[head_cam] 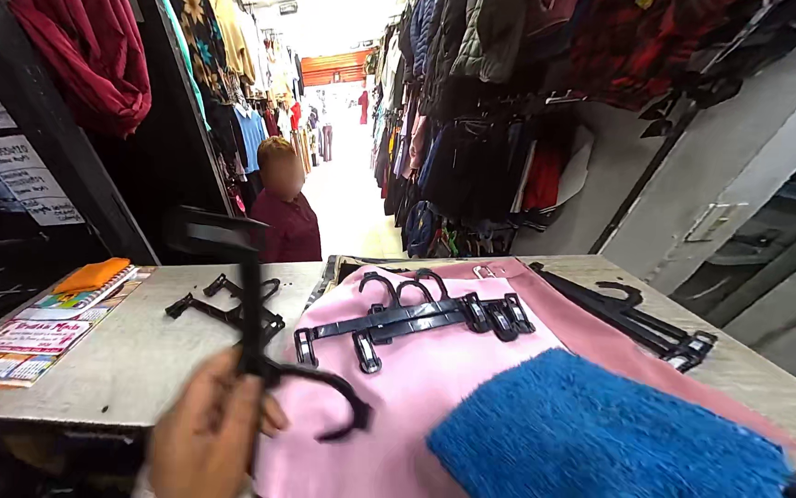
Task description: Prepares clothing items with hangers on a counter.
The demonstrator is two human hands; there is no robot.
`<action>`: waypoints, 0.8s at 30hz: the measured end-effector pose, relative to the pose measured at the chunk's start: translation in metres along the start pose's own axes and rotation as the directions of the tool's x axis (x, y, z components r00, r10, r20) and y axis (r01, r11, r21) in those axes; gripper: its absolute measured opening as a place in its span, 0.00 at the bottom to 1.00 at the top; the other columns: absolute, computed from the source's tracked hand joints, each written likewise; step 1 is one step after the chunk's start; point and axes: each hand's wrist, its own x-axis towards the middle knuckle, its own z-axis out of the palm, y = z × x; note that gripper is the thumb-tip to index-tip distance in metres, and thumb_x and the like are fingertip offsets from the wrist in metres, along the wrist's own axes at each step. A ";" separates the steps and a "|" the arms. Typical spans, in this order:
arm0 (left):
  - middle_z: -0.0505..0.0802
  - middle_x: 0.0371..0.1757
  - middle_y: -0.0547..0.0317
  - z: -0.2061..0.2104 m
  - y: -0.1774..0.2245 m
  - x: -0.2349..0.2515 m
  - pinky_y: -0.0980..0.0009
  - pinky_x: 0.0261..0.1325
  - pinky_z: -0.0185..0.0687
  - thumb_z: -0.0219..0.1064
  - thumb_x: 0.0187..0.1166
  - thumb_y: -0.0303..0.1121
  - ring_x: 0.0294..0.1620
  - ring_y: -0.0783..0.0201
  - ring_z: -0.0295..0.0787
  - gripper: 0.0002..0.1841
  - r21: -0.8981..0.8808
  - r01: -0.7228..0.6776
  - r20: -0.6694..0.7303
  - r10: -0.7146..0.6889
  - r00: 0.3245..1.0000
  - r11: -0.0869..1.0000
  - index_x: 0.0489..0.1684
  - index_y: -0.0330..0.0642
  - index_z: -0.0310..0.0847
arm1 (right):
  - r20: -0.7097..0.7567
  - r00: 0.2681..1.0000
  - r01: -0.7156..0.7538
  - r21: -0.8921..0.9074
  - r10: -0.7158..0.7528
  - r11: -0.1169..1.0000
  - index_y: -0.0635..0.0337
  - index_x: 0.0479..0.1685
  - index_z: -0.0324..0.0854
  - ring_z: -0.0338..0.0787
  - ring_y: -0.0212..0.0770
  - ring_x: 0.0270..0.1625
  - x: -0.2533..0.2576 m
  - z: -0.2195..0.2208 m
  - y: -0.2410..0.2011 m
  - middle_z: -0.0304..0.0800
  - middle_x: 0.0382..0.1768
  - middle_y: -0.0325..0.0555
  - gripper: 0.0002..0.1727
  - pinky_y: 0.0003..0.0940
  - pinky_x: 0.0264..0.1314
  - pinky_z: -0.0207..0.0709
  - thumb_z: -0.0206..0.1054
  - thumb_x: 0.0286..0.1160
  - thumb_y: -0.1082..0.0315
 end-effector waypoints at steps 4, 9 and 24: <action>0.94 0.31 0.49 0.061 0.034 -0.067 0.81 0.37 0.88 0.62 0.85 0.25 0.27 0.74 0.90 0.11 0.153 -0.216 0.185 0.187 0.965 0.964 0.49 0.21 0.84 | -0.102 0.994 -0.027 -0.031 0.023 0.999 0.56 0.53 0.78 0.90 0.13 0.51 -0.001 0.032 -0.056 0.95 0.43 0.18 0.12 0.17 0.60 0.84 0.68 0.72 0.74; 0.97 0.36 0.42 0.101 0.060 -0.129 0.79 0.51 0.86 0.66 0.74 0.21 0.37 0.63 0.96 0.08 0.265 -0.325 0.231 0.267 0.935 0.908 0.41 0.24 0.90 | 0.293 0.954 -0.005 -0.205 0.066 0.979 0.74 0.71 0.70 0.88 0.21 0.60 -0.025 -0.011 -0.035 0.91 0.55 0.40 0.30 0.27 0.70 0.81 0.57 0.90 0.52; 0.95 0.45 0.56 0.074 0.082 -0.199 0.62 0.42 0.98 0.50 0.80 0.20 0.41 0.60 0.99 0.19 -0.319 0.498 0.145 -0.477 0.867 0.807 0.69 0.31 0.59 | -0.060 0.938 -0.346 -0.153 0.341 0.926 0.65 0.71 0.69 0.92 0.27 0.53 -0.133 -0.084 -0.070 0.92 0.50 0.35 0.25 0.29 0.61 0.88 0.65 0.80 0.60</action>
